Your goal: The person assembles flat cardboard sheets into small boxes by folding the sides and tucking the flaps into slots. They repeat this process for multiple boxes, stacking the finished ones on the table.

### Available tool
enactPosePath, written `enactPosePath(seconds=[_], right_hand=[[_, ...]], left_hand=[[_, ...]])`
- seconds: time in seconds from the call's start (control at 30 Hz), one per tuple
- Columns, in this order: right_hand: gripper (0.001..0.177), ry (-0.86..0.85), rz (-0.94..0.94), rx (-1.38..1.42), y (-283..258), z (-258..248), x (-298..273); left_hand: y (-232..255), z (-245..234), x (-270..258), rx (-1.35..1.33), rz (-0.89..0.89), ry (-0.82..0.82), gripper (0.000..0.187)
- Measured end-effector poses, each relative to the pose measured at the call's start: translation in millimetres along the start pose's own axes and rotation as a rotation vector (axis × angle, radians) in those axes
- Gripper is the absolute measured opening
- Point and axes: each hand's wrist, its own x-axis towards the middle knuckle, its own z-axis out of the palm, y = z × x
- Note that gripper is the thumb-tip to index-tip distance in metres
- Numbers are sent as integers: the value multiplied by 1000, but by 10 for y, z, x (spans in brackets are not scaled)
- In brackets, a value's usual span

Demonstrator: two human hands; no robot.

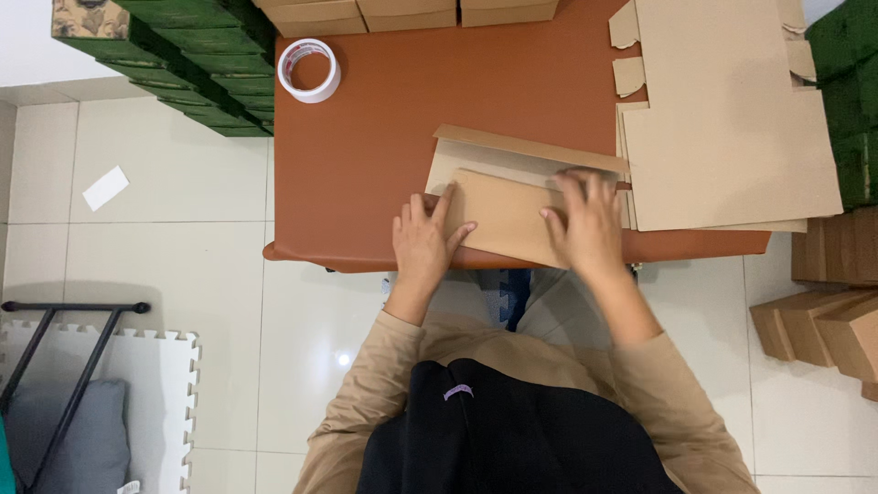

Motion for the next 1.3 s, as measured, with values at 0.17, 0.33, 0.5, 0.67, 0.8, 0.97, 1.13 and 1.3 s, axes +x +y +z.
enactPosePath(seconds=[0.17,0.33,0.5,0.67,0.8,0.97,1.13,1.3], right_hand=[[45,174,-397,-111,-40,840,-608],[54,166,-454,-24,-540,1144,-754],[49,261,-494,-11,-896,1280,-530],[47,208,-429,-20,-438,1026,-864],[48,142,-329,-180,67,694,-1180],[28,225,-329,-190,269,251,-823],[27,355,-409,-289,512,-210,189],[26,-103,-188,-269,723,-32,729]], left_hand=[[-249,136,102,-7,149,14,58],[-331,184,207,-110,200,10,33],[-351,199,221,-104,183,30,33],[-325,192,237,-107,161,6,33],[-292,168,248,-100,156,2,32],[-285,182,243,-100,159,21,32],[-170,122,180,-71,182,70,35],[331,-182,212,-64,386,2,86]])
